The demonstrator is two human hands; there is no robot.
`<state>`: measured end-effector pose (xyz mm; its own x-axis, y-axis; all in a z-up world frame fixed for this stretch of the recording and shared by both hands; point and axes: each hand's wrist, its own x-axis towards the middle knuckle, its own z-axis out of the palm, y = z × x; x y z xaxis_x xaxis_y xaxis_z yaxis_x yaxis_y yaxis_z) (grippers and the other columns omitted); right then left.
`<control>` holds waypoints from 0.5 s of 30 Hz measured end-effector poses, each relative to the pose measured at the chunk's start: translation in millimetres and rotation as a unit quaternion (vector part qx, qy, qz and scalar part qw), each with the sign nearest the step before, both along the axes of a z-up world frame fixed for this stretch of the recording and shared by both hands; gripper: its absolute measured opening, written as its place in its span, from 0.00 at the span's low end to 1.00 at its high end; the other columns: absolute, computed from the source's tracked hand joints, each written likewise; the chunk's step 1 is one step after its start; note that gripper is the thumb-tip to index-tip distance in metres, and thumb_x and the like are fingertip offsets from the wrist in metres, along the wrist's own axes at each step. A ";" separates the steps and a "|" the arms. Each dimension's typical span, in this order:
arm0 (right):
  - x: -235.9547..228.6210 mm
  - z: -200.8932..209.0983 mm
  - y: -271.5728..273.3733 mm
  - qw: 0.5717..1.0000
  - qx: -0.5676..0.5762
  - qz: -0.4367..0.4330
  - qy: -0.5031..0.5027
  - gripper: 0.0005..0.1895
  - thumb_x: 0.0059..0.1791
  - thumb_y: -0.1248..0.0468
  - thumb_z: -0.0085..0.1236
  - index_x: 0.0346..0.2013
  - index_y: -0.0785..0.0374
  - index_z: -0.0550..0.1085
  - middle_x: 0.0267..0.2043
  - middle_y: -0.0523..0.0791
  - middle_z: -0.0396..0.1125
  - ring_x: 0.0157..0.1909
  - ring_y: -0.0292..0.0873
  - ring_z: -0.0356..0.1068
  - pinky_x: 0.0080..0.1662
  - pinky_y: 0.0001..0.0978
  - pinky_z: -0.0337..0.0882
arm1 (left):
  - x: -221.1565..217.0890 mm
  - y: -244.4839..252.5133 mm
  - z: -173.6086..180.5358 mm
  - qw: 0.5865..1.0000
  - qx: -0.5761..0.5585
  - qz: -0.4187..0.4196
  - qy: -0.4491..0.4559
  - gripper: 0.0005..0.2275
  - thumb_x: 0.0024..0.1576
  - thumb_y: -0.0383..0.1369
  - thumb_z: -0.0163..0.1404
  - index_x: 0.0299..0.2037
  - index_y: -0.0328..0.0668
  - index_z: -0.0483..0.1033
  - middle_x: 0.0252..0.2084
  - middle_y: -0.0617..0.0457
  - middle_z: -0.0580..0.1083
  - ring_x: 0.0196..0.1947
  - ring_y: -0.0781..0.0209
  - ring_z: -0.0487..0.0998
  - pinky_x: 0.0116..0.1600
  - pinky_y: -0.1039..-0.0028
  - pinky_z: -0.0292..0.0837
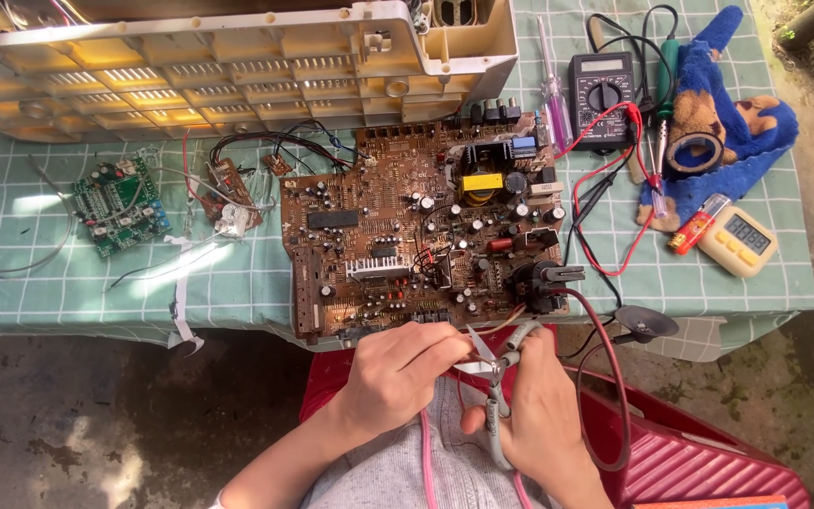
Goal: Stripping insulation from electrical wires using scissors as part of an appliance repair process.
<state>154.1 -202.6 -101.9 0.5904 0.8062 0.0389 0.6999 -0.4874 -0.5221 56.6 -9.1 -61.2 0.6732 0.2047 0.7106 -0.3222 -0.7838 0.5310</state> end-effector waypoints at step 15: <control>-2.0 -6.8 1.9 0.988 0.057 -0.050 -0.136 0.47 0.38 0.20 0.39 0.35 0.65 0.62 0.25 0.44 0.52 0.20 0.47 0.60 0.24 0.42 0.60 | -1.5 6.6 -11.9 0.990 -0.085 -0.100 0.046 0.09 0.58 0.11 0.47 0.41 0.31 0.76 0.39 0.47 0.77 0.35 0.54 0.82 0.35 0.71 0.79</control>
